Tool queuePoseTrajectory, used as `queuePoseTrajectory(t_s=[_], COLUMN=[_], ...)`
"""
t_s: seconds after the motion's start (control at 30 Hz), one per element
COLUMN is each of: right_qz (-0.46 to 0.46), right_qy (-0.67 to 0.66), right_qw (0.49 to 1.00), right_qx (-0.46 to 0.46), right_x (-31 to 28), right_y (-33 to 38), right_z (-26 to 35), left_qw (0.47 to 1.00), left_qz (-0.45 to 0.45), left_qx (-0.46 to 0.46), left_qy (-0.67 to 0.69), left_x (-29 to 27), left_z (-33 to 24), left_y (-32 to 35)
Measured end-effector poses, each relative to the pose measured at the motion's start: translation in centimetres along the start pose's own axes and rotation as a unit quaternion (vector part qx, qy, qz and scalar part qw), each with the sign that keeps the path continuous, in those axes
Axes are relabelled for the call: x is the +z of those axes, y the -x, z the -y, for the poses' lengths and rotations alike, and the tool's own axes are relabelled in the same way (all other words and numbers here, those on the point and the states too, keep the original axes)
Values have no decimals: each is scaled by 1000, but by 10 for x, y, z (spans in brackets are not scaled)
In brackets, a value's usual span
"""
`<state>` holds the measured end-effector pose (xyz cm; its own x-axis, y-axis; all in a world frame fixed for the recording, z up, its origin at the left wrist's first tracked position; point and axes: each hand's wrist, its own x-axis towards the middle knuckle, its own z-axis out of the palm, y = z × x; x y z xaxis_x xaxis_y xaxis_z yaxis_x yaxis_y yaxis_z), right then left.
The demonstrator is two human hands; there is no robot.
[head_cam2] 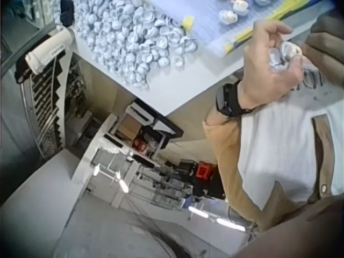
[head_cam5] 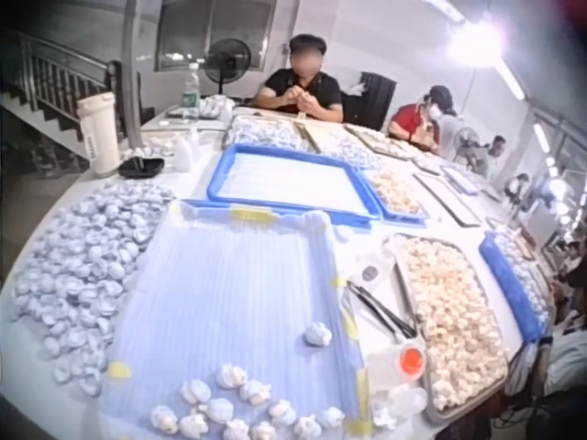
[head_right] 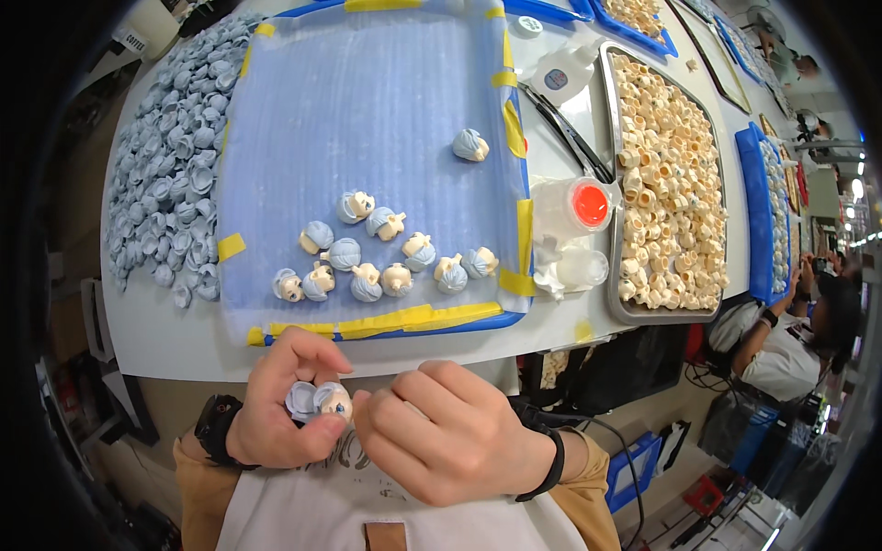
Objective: The person repeatedly picks up small white decorative pieces from trays on a table, applies a red substance from a small container to the white pieces, and places them back on the tray. The process is repetitive and involves handling many similar items one by one.
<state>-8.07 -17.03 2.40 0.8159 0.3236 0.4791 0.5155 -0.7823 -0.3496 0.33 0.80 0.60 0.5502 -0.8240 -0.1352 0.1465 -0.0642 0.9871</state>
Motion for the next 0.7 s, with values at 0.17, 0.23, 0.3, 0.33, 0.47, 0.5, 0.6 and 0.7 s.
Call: queuePoseTrajectory(t_s=[0.17, 0.23, 0.3, 0.33, 0.47, 0.5, 0.6, 0.7], right_qz=[-3, -1, -5, -4, -21, -33, -57, -63], right_qy=[-109, -159, -238, -269, -347, -356, -350, -328], right_qw=[994, 987, 965, 952, 925, 923, 930, 932], right_qx=[31, 36, 109, 146, 154, 140, 92, 141], right_x=[1, 0, 0, -2, 0, 1, 6, 1], right_y=[3, 10, 10, 7, 7, 8, 7, 4], right_z=[-8, -14, -11, -9, -12, -13, -17, -13], left_qw=[987, 974, 970, 968, 965, 966, 969, 970], left_qz=[-43, -35, -23, -18, 43, 41, 42, 21], left_qx=[130, 177, 206, 220, 246, 244, 244, 243], left_qy=[-81, -134, -126, -122, -84, -70, -12, 12], left_x=[8, 8, 7, 7, 2, 2, 5, 9], left_z=[11, 10, 12, 13, 7, 7, 9, 13], left_y=[2, 0, -1, -2, -8, -7, -6, -6])
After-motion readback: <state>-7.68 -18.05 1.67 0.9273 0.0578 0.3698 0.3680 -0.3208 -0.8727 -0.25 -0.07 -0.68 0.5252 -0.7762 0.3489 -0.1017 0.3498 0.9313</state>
